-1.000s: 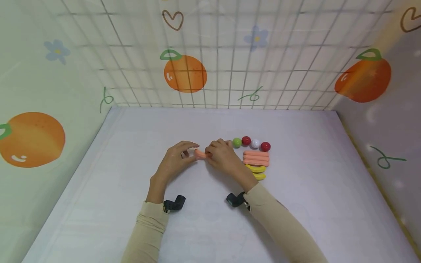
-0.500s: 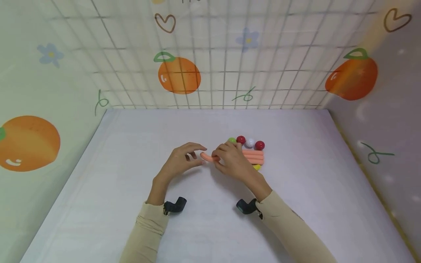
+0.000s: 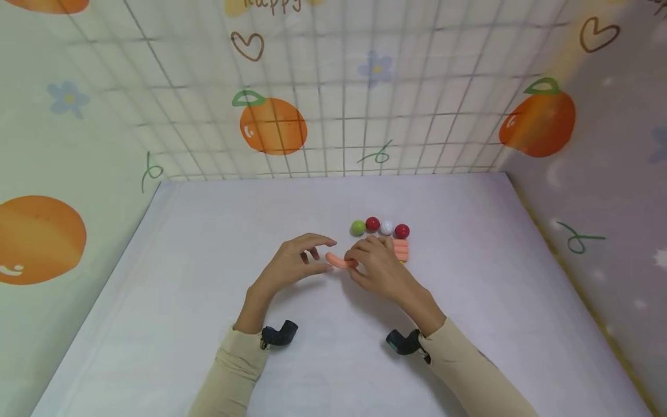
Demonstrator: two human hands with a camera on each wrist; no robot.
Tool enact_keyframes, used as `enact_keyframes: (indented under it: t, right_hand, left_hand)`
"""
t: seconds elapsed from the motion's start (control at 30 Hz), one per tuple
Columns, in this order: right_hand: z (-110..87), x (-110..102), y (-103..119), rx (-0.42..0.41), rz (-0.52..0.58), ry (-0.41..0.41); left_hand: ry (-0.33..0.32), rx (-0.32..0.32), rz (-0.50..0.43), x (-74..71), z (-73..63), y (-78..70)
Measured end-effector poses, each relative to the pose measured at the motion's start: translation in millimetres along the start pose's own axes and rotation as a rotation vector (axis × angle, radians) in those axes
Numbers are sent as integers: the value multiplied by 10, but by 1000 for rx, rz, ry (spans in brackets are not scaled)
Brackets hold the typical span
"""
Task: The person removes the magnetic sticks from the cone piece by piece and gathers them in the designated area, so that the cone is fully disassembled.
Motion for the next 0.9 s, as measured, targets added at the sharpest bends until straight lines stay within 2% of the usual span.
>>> enact_keyframes:
  t: [0.17, 0.4, 0.63, 0.9]
  right_hand:
    - [-137, -54, -20, 11, -8, -9]
    - [-332, -102, -45, 21, -31, -19]
    - [-414, -185, -41, 13, -40, -40]
    - [-569, -192, -58, 9, -28, -61]
  left_hand:
    - [22, 34, 6, 98, 33, -60]
    - [73, 15, 0, 244, 67, -141]
    - [112, 20, 30, 356, 104, -204]
    - [139, 20, 63, 522, 99, -201]
Point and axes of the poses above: each hand's wrist, its own z-axis towards the middle knuckle, its own x-axis out of the palm, y = z × x, the point moved 7 cm from there along z, towards the middle knuckle, and after that the axes turned 3 degrees about y, right-handed, at the moved point
